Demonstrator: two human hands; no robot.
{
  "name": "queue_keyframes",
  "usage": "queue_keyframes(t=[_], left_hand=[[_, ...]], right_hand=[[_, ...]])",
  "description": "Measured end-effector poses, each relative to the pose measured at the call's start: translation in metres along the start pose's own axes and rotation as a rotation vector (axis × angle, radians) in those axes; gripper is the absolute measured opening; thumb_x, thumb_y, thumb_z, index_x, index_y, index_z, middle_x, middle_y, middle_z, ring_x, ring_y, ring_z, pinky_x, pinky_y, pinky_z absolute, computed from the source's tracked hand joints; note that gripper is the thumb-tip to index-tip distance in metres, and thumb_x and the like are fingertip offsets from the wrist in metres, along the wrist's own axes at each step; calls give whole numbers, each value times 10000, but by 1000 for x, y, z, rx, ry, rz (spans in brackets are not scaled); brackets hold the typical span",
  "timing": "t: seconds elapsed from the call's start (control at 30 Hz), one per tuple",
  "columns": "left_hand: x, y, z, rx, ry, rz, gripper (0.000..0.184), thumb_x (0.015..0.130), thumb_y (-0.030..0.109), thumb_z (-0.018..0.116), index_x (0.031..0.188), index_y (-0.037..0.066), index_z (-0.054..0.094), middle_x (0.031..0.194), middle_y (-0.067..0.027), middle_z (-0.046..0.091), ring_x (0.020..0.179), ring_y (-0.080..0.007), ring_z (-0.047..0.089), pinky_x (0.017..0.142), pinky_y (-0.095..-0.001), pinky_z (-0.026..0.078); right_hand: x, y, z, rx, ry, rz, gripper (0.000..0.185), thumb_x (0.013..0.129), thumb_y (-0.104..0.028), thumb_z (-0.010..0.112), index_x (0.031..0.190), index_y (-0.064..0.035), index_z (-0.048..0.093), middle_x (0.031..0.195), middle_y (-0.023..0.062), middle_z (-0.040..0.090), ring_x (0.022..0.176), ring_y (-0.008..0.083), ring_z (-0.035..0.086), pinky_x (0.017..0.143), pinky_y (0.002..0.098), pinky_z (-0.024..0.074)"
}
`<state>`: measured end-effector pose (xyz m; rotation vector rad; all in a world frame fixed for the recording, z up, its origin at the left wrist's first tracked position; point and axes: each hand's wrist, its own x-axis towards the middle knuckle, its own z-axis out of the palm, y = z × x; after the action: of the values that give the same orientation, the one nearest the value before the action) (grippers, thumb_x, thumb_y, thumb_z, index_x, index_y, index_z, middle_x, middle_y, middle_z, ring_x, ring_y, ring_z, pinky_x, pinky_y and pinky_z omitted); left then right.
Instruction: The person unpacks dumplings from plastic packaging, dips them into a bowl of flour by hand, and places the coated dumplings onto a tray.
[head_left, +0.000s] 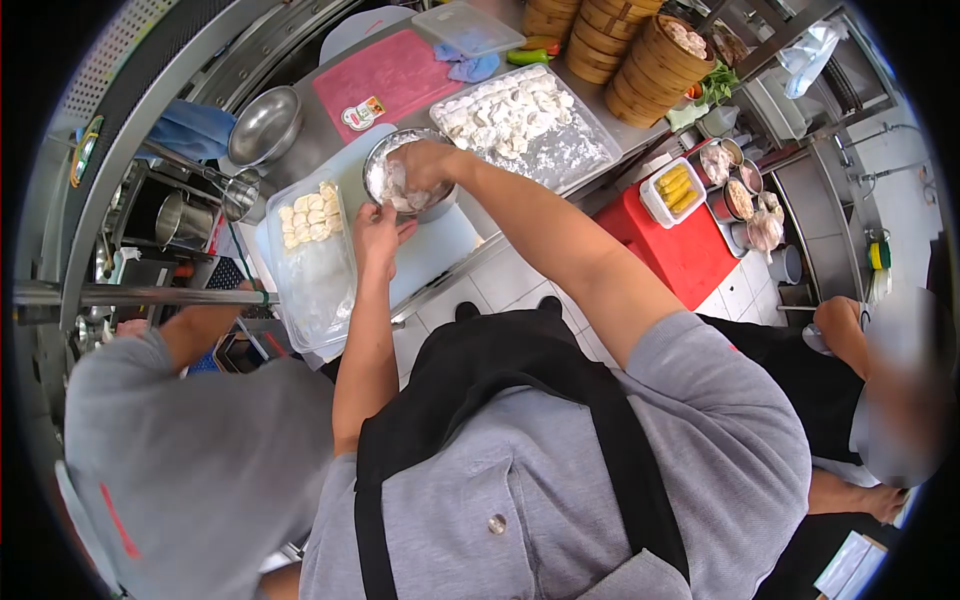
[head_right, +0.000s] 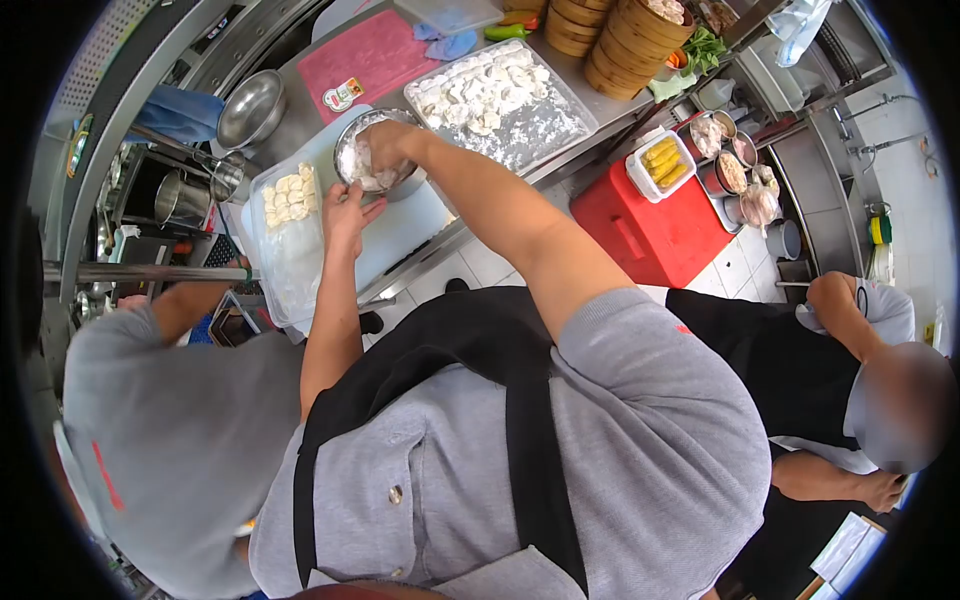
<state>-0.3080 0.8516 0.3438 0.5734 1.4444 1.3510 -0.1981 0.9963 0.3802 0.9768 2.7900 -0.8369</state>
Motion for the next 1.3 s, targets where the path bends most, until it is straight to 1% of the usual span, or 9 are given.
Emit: queue_keyframes(t=[0.13,0.27,0.37,0.7,0.83,0.87,0.9,1.03,1.3], left_hand=[[8,-16,-13,20,-32,17,275,951,162,551,1143,-1,440,1141,-168,545,889,-354,670,767,-386,588],[13,-15,-14,-12,-48,-59,409,929,185,596,1238,22,383,1262,-172,465,995,-379,622,841,-403,570],[11,-8,-12,-17,-109,-81,315,938,179,561,1177,15,437,1170,-181,511,999,-376,605,850,-403,569],[15,-12,-19,-4,-123,-51,233,921,153,559,1078,8,467,1068,-163,506,1003,-341,578,894,-430,554],[7,-12,-18,-9,-177,-26,291,925,180,565,1144,13,471,1121,-157,503,1042,-328,559,890,-415,550],[2,-3,-14,-7,-168,-45,347,927,209,577,1185,9,459,1172,-166,495,1048,-333,566,878,-392,551],[13,-12,-19,-17,-191,-13,356,931,203,571,1200,5,448,1188,-178,487,1029,-362,591,871,-390,556],[16,-16,-20,-14,-88,-48,308,962,174,550,1201,26,425,1155,-167,514,872,-353,679,757,-387,597],[-8,10,5,78,-12,-12,223,986,160,497,1004,-51,428,1043,-198,546,831,-325,689,718,-353,606]], right_hand=[[19,27,21,-41,142,-78,804,619,-402,740,1326,-81,531,1310,188,555,1198,323,545,1000,383,439],[51,46,46,135,275,-150,665,522,-222,710,1170,-85,643,1171,180,633,1104,340,594,947,427,467],[37,21,24,-25,225,-61,470,570,-167,682,1036,-103,685,985,157,692,951,360,656,793,447,534],[26,4,18,192,416,0,287,640,-179,671,919,-115,655,866,157,686,887,367,662,750,449,532],[37,27,2,292,246,0,805,615,-359,758,1321,-54,523,1267,197,578,1113,343,588,895,419,514],[59,48,18,268,528,-111,915,582,-380,785,1378,-65,462,1341,210,517,1130,350,579,902,424,515],[35,43,0,467,522,19,958,571,-384,811,1379,-23,442,996,214,674,837,311,665,732,409,544],[-45,50,-76,298,698,-55,574,628,-256,840,1148,-105,648,943,119,701,799,204,666,713,356,532],[-74,197,-63,334,549,371,579,616,-228,771,1161,-80,645,1023,183,687,946,289,658,841,372,508]])
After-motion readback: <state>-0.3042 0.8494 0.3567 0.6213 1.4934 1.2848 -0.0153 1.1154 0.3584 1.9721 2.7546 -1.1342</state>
